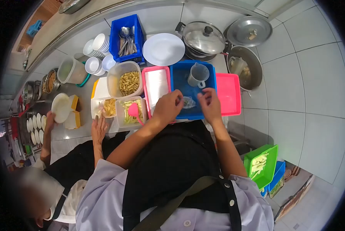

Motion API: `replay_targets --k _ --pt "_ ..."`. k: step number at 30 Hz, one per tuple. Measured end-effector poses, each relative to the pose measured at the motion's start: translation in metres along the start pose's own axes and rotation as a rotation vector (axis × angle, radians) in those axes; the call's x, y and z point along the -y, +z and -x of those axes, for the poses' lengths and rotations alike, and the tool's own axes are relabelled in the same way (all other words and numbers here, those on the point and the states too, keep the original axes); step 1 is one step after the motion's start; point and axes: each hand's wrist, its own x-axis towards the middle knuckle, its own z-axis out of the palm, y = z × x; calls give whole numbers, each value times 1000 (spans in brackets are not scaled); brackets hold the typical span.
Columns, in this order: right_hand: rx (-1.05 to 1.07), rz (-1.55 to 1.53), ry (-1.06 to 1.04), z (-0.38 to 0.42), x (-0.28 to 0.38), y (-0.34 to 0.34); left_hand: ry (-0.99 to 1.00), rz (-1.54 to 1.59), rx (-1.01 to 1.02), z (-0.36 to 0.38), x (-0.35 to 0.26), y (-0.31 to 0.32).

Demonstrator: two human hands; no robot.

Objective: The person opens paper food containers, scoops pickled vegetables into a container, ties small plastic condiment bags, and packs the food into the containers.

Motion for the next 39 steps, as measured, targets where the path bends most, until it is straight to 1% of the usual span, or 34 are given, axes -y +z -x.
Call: replay_targets --k 2,3,4,5,6,8,9,11,12,13,15,16,17,18,19,21,22,24,25,27,28,30,31,32,33,34,36,37,38,39 --pt "-347 83 132 -24 -40 5 -88 66 4 -12 9 0" --pt "-344 78 136 -38 -69 11 -93 62 7 -17 13 2" --pt "-283 22 96 -54 -102 19 -119 53 2 -22 16 4" --pt "-219 -35 53 -64 -119 22 -145 45 -7 -26 18 5" --pt "-212 -36 52 -68 -118 20 -151 44 -11 -29 18 7" --pt "31 -297 181 -77 -100 12 -141 -46 8 -35 16 12" --pt "31 -293 176 -80 -93 6 -138 -43 4 -37 16 15" --pt "-41 -356 24 -78 -80 -11 -36 -186 -43 -39 16 25" --pt "-73 -341 -15 -77 -62 -29 -97 -175 -35 -39 12 30" --pt "-86 -341 -17 -75 -47 -54 -86 -176 -29 -41 7 33" --pt "-245 -141 -107 -74 -31 -108 -104 -170 -45 -42 -3 39" --pt "-301 -127 -108 -81 -33 -136 -96 -174 -41 -44 -4 45" --pt "-354 -113 -111 -88 -42 -165 -145 -155 -56 -45 -2 51" --pt "-385 -115 -130 -100 -60 -193 -198 -135 -72 -47 -3 58" --pt "-414 -116 -148 -115 -83 -219 -198 -139 -70 -50 -10 61" --pt "-457 178 -154 -151 -134 -267 -348 -151 -73 -54 -26 66" --pt "-453 175 -150 -168 -151 -282 -358 -156 -69 -53 -26 69" --pt "-327 459 -158 -196 -180 -305 -363 -175 -81 -52 -26 76" --pt "-322 457 -155 -207 -197 -312 -363 -191 -97 -52 -31 80" --pt "-193 613 -189 -227 -225 -319 -392 -191 -111 -53 -44 84" --pt "-184 604 -191 -234 -238 -320 -434 -215 -117 -54 -49 84" --pt "-128 480 -216 -246 -256 -318 -487 -245 -128 -56 -55 88" --pt "-116 472 -216 -245 -249 -315 -448 -222 -136 -56 -58 90" --pt "-122 324 -184 -241 -242 -311 -409 -200 -144 -55 -61 92" --pt "-125 175 -153 -235 -225 -307 -423 -207 -148 -58 -70 92" --pt "-110 166 -153 -226 -205 -303 -422 -163 -144 -65 -85 93" --pt "-57 -175 32 -196 -157 -296 -408 -127 -141 -75 -106 94" --pt "4 -246 38 -181 -134 -290 -424 -134 -145 -81 -113 93" --pt "61 -318 45 -165 -118 -279 -389 -160 -121 -87 -118 92" --pt "126 -259 -17 -147 -121 -260 -353 -184 -93 -88 -120 92"
